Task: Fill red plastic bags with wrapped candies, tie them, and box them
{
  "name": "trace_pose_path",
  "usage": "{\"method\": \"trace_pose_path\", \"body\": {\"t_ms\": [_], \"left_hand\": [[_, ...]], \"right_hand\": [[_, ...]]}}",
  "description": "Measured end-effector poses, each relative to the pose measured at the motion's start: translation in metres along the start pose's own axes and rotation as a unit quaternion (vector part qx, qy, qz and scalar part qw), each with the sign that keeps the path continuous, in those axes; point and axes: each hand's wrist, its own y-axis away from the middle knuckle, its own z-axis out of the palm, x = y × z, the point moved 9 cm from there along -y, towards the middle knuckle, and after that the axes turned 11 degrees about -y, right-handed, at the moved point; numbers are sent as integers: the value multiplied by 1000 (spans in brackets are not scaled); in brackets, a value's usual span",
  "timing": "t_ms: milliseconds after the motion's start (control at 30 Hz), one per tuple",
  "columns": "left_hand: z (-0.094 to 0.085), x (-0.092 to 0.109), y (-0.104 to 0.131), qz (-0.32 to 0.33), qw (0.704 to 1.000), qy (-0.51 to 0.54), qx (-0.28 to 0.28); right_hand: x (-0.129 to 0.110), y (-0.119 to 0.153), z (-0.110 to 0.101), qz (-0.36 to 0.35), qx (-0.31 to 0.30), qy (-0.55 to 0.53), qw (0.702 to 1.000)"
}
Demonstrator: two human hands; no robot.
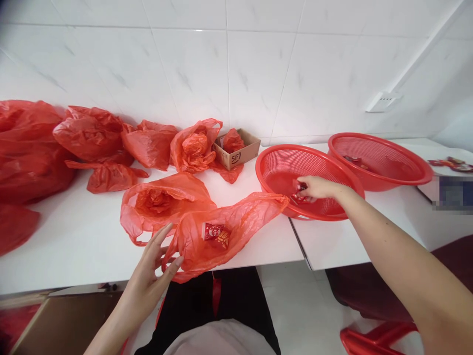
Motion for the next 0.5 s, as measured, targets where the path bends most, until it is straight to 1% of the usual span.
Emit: {"method": "trace_pose_path", "body": {"t_ms": [67,133,167,200,233,267,333,400,433,467,500], "left_hand": [[0,-3,1,-17,1000,16,-1],[-1,-7,0,-29,999,36,11],[-1,-9,-1,-37,998,44,17],[0,-11,-2,-44,998,51,22],[1,-13,-3,-51,997,61,22],[3,-15,-5,-57,995,79,15],[11,-14,-7,-66,987,144,-13],[16,-12,-8,-79,973,213,-31],[16,-11,-8,-86,968,235,-27],[14,-10,-8,-93,964,247,-15],[10,-9,-8,-99,963,251,1]], "right_hand": [[-15,6,-10,-24,18,-97,995],[-39,18,-15,-65,39,-227,971],[-54,26,-14,-89,47,-283,954],[-71,35,-9,-113,46,-325,938],[-89,45,0,-135,36,-357,923],[-108,55,14,-156,17,-379,912],[-144,74,55,-191,-45,-386,901],[-172,89,106,-204,-120,-339,911],[-181,94,126,-212,-132,-305,919],[-189,98,142,-226,-129,-260,930],[-195,99,152,-241,-120,-214,939]]}}
